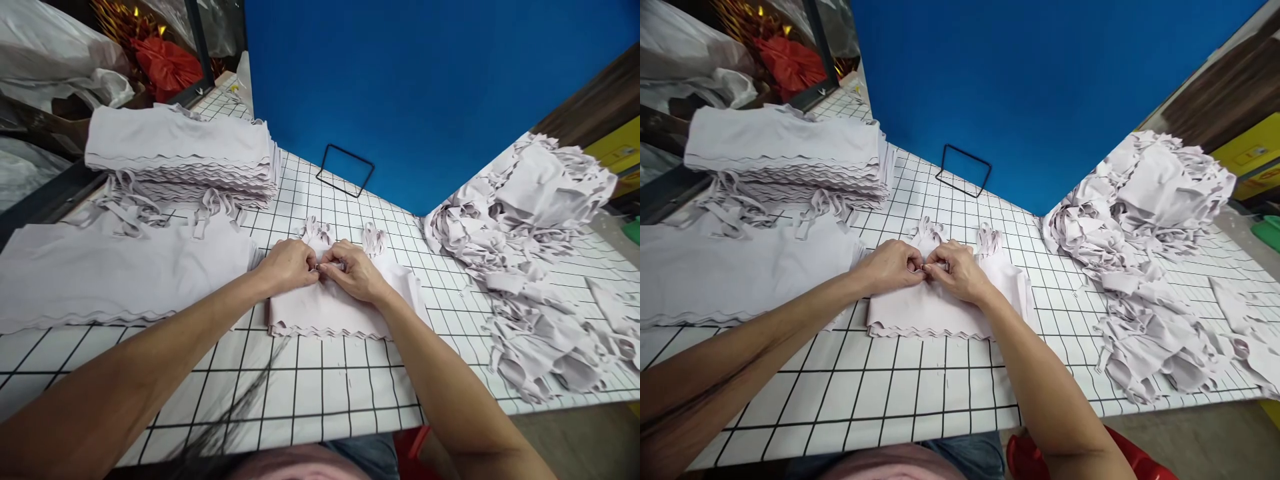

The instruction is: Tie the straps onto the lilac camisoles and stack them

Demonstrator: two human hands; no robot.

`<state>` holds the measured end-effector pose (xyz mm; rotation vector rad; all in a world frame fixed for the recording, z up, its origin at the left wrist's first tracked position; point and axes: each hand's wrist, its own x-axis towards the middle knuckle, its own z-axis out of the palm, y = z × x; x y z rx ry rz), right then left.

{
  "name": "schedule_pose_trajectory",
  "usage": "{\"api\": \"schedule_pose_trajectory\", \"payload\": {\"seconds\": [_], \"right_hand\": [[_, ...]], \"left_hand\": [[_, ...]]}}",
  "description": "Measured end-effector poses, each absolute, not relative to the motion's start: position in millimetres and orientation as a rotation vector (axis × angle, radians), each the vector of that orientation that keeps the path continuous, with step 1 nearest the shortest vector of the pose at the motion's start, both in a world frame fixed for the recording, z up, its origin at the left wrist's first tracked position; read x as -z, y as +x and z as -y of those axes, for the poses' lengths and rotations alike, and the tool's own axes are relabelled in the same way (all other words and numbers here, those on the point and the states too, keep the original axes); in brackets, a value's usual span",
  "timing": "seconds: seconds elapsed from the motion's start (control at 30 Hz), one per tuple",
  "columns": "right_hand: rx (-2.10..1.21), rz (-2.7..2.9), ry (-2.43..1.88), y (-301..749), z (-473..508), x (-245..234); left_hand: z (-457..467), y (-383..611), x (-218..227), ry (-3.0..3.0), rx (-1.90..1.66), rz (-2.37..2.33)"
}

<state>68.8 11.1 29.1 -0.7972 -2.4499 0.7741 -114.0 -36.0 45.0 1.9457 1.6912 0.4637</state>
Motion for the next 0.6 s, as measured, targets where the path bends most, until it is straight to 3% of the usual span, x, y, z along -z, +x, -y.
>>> {"api": "schedule_pose_trajectory", "payload": {"seconds": [0.6], "right_hand": [[-0.782,2.448,-0.8,69.3,-9.8,-29.9]], "left_hand": [[34.9,-114.4,-42.8,1.954,-0.481,-1.678]]}}
